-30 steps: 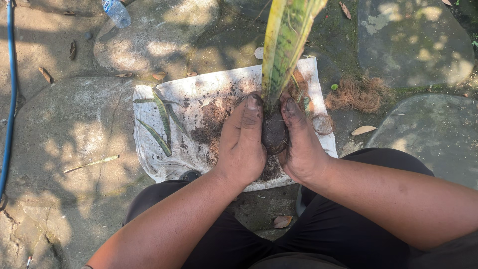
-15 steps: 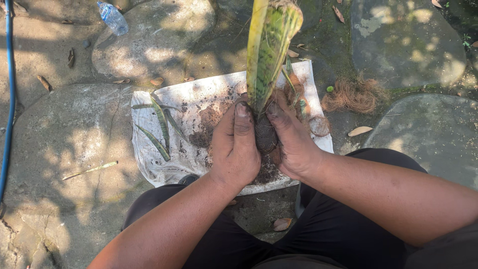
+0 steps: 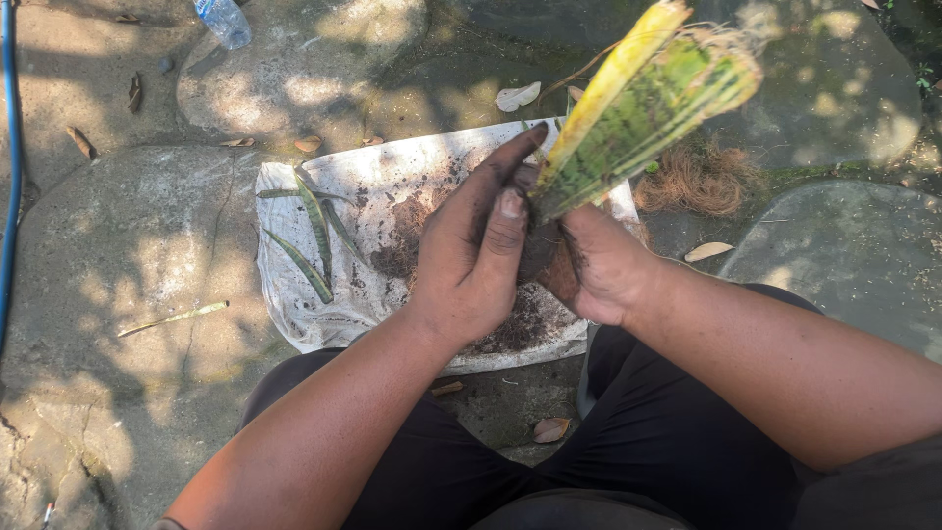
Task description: The person mixes soil and coconut coir by hand, then wraps a plant's roots with the mixture. The person continues to add more coir and soil to the root ball, ensuring it is well-covered.
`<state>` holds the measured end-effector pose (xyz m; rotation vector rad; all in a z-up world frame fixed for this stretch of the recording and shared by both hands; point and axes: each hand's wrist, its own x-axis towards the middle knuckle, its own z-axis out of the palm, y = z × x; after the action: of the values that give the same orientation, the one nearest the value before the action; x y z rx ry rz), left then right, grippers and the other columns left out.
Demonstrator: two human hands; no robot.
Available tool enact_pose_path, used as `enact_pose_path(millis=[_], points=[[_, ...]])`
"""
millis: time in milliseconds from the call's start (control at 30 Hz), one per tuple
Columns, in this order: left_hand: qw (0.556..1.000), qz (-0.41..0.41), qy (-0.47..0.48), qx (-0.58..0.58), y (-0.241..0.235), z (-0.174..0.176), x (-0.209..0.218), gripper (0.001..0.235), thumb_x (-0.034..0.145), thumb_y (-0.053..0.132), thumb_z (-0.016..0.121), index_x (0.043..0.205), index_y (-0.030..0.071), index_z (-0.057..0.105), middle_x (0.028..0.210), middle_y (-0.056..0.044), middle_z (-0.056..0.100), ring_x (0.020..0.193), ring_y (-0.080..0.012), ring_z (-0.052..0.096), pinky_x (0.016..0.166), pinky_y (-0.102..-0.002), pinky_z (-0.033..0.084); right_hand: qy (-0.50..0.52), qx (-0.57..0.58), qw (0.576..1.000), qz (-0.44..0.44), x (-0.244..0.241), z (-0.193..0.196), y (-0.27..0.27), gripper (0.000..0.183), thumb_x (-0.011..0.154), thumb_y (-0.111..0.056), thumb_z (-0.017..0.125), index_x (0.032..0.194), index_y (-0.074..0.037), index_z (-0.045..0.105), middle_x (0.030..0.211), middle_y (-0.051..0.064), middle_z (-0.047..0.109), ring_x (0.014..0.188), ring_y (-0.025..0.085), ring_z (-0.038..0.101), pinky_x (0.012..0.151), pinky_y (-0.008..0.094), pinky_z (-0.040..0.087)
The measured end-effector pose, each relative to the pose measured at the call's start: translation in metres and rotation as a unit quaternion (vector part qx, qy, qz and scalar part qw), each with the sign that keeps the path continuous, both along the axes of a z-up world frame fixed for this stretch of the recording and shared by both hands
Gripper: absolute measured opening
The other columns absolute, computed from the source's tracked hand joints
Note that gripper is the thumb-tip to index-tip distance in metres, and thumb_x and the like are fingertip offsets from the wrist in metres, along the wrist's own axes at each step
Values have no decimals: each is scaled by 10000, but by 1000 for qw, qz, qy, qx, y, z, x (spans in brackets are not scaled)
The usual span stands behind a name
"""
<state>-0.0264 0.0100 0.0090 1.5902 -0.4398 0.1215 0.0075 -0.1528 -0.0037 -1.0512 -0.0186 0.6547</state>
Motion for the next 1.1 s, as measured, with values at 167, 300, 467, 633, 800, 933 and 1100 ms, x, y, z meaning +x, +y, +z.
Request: enact_pose_path(millis=[167, 300, 467, 633, 800, 933, 1100], points=[[989, 78, 93, 85, -1, 5, 13, 947, 998, 707, 192, 1623, -1, 262, 1507, -248, 511, 1419, -337, 542, 1182, -406, 442, -101, 75, 989, -74, 11, 10, -2, 561, 1031, -482, 522, 1396, -55, 533, 1315, 133, 617, 1272, 272, 567, 1089, 491, 457], [986, 51, 148, 63, -7, 0, 14, 1029, 953, 767, 40, 1654, 15, -9, 1671, -267, 272, 1560, -383, 267, 1260, -459, 212, -196, -12, 976, -89, 5, 8, 8, 443, 1084, -448, 472, 1321, -84, 563, 1280, 55, 634, 1252, 178, 591, 1097, 390, 469], [985, 22, 171, 6, -11, -10, 11, 928, 1022, 683, 78, 1661, 15, 1, 1725, -255, 178, 1623, -360, 150, 1300, -453, 130, -17, -13, 992, -121, 23, -8, 13, 294, 943, -102, 740, 1165, -63, 549, 1004, 91, 653, 829, 182, 671, 704, 334, 577], [965, 130, 214, -81, 13, -15, 35, 742, 1028, 500, 262, 1617, 53, 202, 1688, -175, 258, 1587, -314, 190, 1222, -449, 153, 20, -161, 981, -101, 39, -45, 16, 328, 855, -60, 745, 1118, -51, 549, 905, 70, 673, 677, 183, 707, 582, 330, 590], [987, 117, 60, -96, 35, -31, 57, 562, 1133, 462, 358, 1495, 48, 475, 1551, -160, 476, 1530, -300, 447, 1334, -433, 286, 61, -279, 958, 18, 35, -114, 15, 537, 836, -117, 792, 1292, 2, 535, 923, 171, 669, 716, 218, 671, 629, 347, 591], [935, 61, 191, -294, 34, -37, 64, 452, 1071, 412, 510, 1301, 27, 557, 1365, -136, 517, 1272, -278, 532, 1138, -428, 385, -80, -539, 837, 52, 39, -189, 17, 830, 718, -306, 837, 1389, 41, 490, 1164, 203, 683, 1024, 303, 702, 846, 417, 580], [928, 82, 255, -259, 31, -24, 61, 493, 962, 470, 513, 1244, 81, 619, 1318, -95, 594, 1188, -213, 611, 996, -370, 405, -188, -659, 728, 24, 55, -263, 40, 979, 676, -535, 888, 1366, 59, 526, 1286, 295, 624, 1214, 378, 614, 1042, 427, 479]])
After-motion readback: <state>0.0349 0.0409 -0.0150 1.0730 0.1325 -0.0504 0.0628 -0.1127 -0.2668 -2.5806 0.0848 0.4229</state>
